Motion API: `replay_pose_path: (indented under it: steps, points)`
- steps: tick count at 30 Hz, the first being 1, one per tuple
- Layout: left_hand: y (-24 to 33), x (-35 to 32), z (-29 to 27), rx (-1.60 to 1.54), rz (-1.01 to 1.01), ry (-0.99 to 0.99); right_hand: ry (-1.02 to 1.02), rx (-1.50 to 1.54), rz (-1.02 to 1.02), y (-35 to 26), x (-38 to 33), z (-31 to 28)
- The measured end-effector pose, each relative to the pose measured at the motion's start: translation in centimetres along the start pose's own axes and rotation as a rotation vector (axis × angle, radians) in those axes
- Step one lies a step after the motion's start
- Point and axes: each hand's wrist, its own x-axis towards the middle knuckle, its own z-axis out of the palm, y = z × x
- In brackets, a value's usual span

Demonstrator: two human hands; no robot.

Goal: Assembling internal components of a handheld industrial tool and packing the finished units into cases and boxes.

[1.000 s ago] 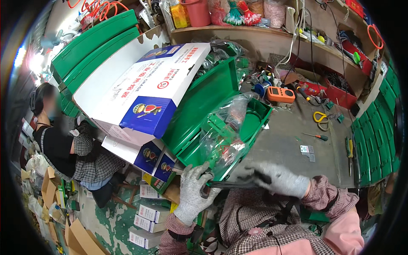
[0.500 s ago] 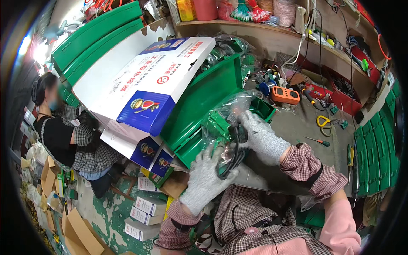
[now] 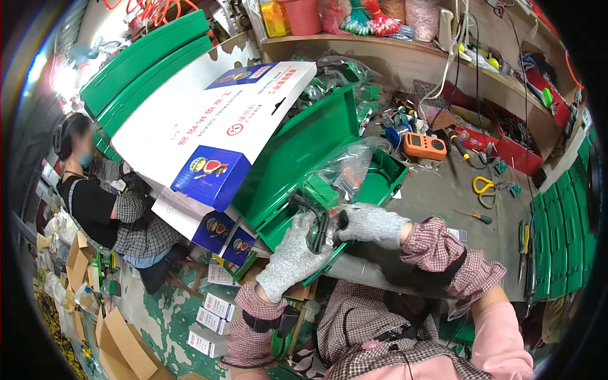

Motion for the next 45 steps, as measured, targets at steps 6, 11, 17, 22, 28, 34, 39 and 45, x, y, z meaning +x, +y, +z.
replay_pose_path:
  steps: [6,11,17,22,28,34,39,45]
  points:
    - [-1.8,-0.1,0.4,-0.19,0.059,0.13,0.146,0.133,0.057,0.5,0.4,-1.4]
    - [-2.5,0.2,-0.2,-0.427,-0.046,0.08,0.229,-0.137,-0.219,1.9,0.4,-1.1]
    - [-3.2,0.8,0.1,-0.483,-0.12,0.048,-0.121,-0.205,-0.013,-2.0,1.7,1.8]
    - [-3.5,0.3,0.3,-0.515,-0.088,0.063,0.099,0.107,0.015,-1.3,-0.4,-0.9]
    - [0.1,-0.7,-0.8,-0.001,-0.027,0.01,0.514,-0.453,0.044,3.9,-1.6,-4.8]
    - [-0.5,-1.1,0.2,0.469,0.073,-0.127,0.522,-0.491,-0.243,1.6,0.0,-5.3]
    - [0.3,-1.6,-0.5,0.195,0.032,-0.004,0.261,-0.314,-0.532,1.2,5.6,-3.8]
    - [-1.1,-0.4,-0.1,0.088,0.372,-0.037,0.091,-0.079,-0.255,3.1,7.3,-2.4]
